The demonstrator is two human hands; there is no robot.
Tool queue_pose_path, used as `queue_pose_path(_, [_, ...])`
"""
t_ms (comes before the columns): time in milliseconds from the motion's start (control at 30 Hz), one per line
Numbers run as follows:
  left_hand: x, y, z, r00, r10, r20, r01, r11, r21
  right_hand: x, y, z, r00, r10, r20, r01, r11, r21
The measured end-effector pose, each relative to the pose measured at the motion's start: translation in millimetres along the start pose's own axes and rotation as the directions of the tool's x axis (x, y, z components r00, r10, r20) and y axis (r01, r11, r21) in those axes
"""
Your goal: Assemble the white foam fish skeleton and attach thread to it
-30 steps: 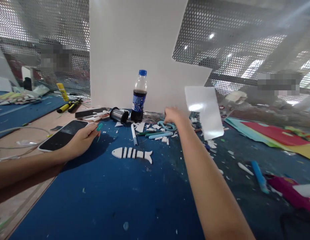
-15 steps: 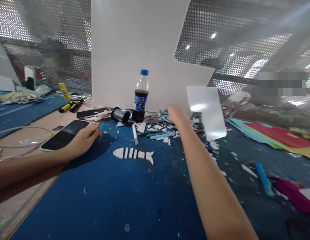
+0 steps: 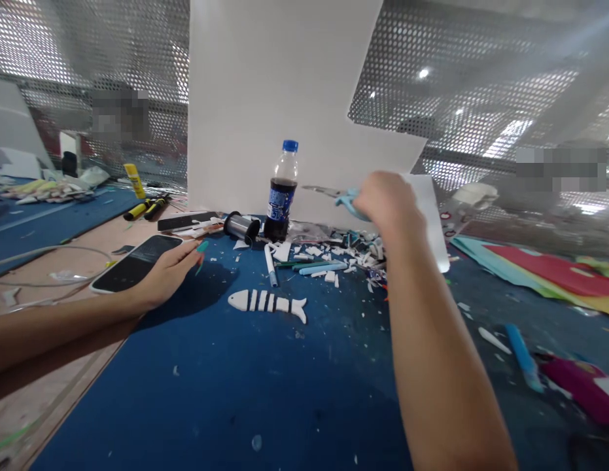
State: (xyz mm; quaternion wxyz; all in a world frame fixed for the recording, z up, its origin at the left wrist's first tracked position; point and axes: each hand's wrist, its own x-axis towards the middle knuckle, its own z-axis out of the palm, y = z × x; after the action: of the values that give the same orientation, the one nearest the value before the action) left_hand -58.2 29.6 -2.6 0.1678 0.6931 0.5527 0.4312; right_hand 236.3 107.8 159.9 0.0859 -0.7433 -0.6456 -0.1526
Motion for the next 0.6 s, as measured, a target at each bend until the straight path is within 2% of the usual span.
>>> queue_pose_path(100, [-1.5, 0.1, -1.1, 1.0, 0.019, 0.001, -0.019, 0.998, -0.066, -20.9, 0.7, -33.6, 1.0, 0.019, 0.004, -0.019, 0.989, 0.149])
queue_pose_path(133, [-1.9, 0.3, -1.4, 1.0, 0.027, 0.0, -0.026, 0.997, -0.079, -28.7, -1.5, -43.2, 0.999, 0.049, -0.004, -0.043, 0.908, 0.416])
queue_pose_path(167, [-2.1, 0.5, -1.6, 1.0, 0.031, -0.001, -0.031, 0.996, -0.088, -36.3, -4.9, -51.2, 1.0, 0.017, -0.022, 0.003, 0.734, 0.679])
queue_pose_path(200, [-2.1, 0.9, -1.8, 0.999, 0.034, -0.001, -0.034, 0.995, -0.095, -43.4, -9.3, -56.8, 1.0, -0.003, -0.027, 0.025, 0.535, 0.844])
queue_pose_path(267, [-2.0, 1.8, -2.3, 0.999, 0.037, -0.002, -0.037, 0.994, -0.106, -55.4, -20.3, -60.1, 0.983, -0.182, 0.027, 0.008, 0.193, 0.981])
queue_pose_path(300, [-1.9, 2.2, -2.5, 0.999, 0.038, -0.001, -0.038, 0.993, -0.11, -60.9, -26.3, -57.4, 0.936, -0.341, 0.089, -0.071, 0.066, 0.995])
queue_pose_path(333, [-1.7, 2.5, -2.8, 0.999, 0.038, -0.002, -0.038, 0.993, -0.112, -66.6, -32.4, -52.0, 0.842, -0.525, 0.121, -0.16, -0.03, 0.987])
queue_pose_path(367, [-1.6, 2.6, -3.0, 0.999, 0.035, -0.005, -0.036, 0.993, -0.114, -73.1, -38.4, -44.1, 0.709, -0.687, 0.16, -0.269, -0.054, 0.962])
queue_pose_path(400, [-1.5, 2.5, -3.1, 0.999, 0.03, -0.011, -0.031, 0.993, -0.116, -80.9, -44.0, -34.2, 0.588, -0.788, 0.181, -0.357, -0.052, 0.933])
queue_pose_path(433, [-1.3, 2.2, -3.1, 1.0, 0.021, -0.02, -0.023, 0.993, -0.119, -90.2, -49.0, -22.8, 0.547, -0.817, 0.181, -0.417, -0.078, 0.905])
queue_pose_path(467, [-1.1, 1.6, -2.9, 1.0, 0.012, -0.029, -0.016, 0.992, -0.122, -100.7, -53.0, -10.4, 0.545, -0.819, 0.181, -0.458, -0.11, 0.882])
queue_pose_path(500, [-0.9, 0.9, -2.7, 0.999, 0.005, -0.038, -0.01, 0.992, -0.126, -111.9, -56.0, 2.2, 0.509, -0.829, 0.232, -0.54, -0.098, 0.836])
queue_pose_path(533, [-0.6, 0.1, -2.3, 0.999, 0.0, -0.046, -0.006, 0.991, -0.131, -123.2, -57.8, 14.6, 0.402, -0.863, 0.306, -0.634, -0.021, 0.773])
queue_pose_path(567, [-0.3, -0.8, -1.9, 0.999, -0.006, -0.054, -0.001, 0.991, -0.135, -133.9, -58.7, 26.2, 0.322, -0.882, 0.344, -0.686, 0.033, 0.727])
queue_pose_path(600, [0.1, -1.8, -1.4, 0.998, -0.013, -0.063, 0.004, 0.99, -0.138, -143.4, -58.9, 36.4, 0.297, -0.871, 0.391, -0.704, 0.076, 0.706])
